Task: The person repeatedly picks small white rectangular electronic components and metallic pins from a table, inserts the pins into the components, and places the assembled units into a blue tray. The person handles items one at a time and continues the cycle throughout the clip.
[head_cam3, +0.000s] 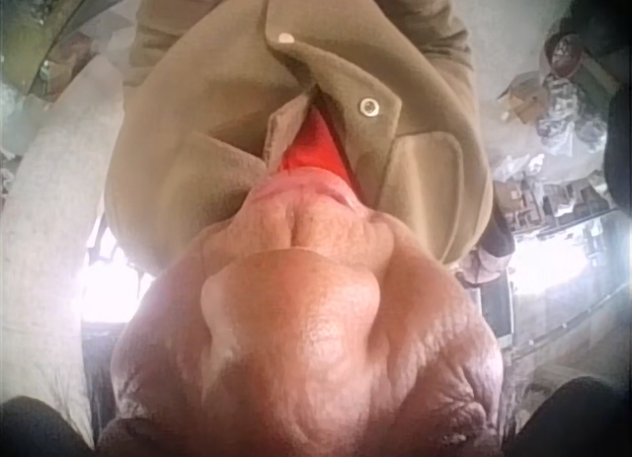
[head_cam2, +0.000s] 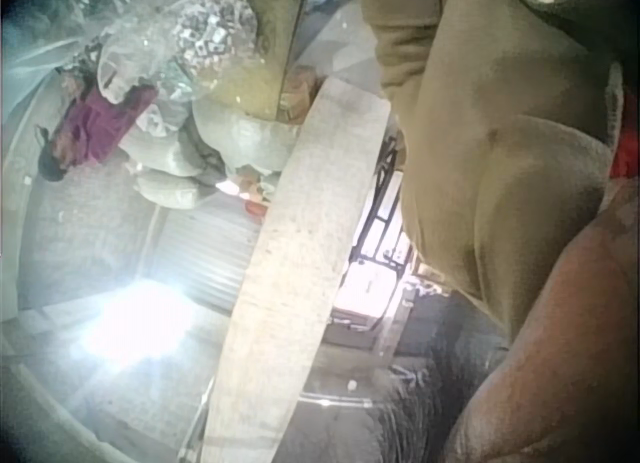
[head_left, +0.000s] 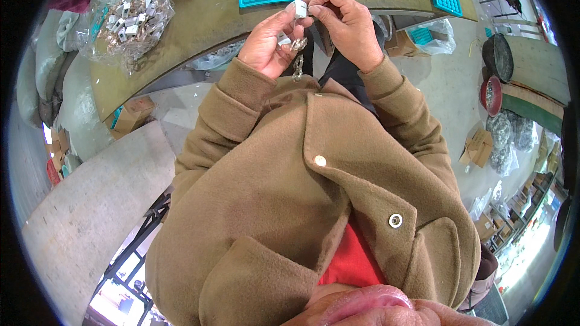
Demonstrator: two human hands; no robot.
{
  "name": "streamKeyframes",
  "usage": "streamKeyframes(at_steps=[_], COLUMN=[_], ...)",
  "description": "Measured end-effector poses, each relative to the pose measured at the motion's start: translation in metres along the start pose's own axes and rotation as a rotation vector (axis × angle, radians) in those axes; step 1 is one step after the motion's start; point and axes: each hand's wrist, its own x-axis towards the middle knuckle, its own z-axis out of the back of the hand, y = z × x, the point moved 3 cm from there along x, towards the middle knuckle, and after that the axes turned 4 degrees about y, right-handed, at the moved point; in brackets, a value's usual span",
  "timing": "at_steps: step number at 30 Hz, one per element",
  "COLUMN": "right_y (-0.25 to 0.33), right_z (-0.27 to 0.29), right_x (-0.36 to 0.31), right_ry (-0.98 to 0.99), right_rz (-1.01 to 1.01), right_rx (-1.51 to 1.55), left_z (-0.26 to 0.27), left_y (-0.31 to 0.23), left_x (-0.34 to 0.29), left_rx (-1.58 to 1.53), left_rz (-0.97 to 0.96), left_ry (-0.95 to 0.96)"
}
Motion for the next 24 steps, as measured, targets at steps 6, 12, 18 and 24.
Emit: streamKeyframes(at_steps=[6,12,18,24], right_y=[0.002,0.015,0.012,0.006], right_z=[-0.004,0.001,-0.001,-0.001], right_x=[0.002,0.005,0.011,0.015], right_ry=[0.007,0.086,0.151,0.141], right_rz=[-0.052,0.149,-0.034,-0.062], right_rx=[-0.015,-0.249,-0.128,-0.004], left_z=[0.006,0.012,0.017,0.019], left_y=[0.008,0.007,-0.001,-0.002], left_x=[0.004,0.000,0.003,0.004], left_rx=[0.010,0.102,0.161,0.100], left_rz=[-0.083,-0.077,-0.041,-0.058], left_ry=[-0.030,-0.068,-0.190,-0.258])
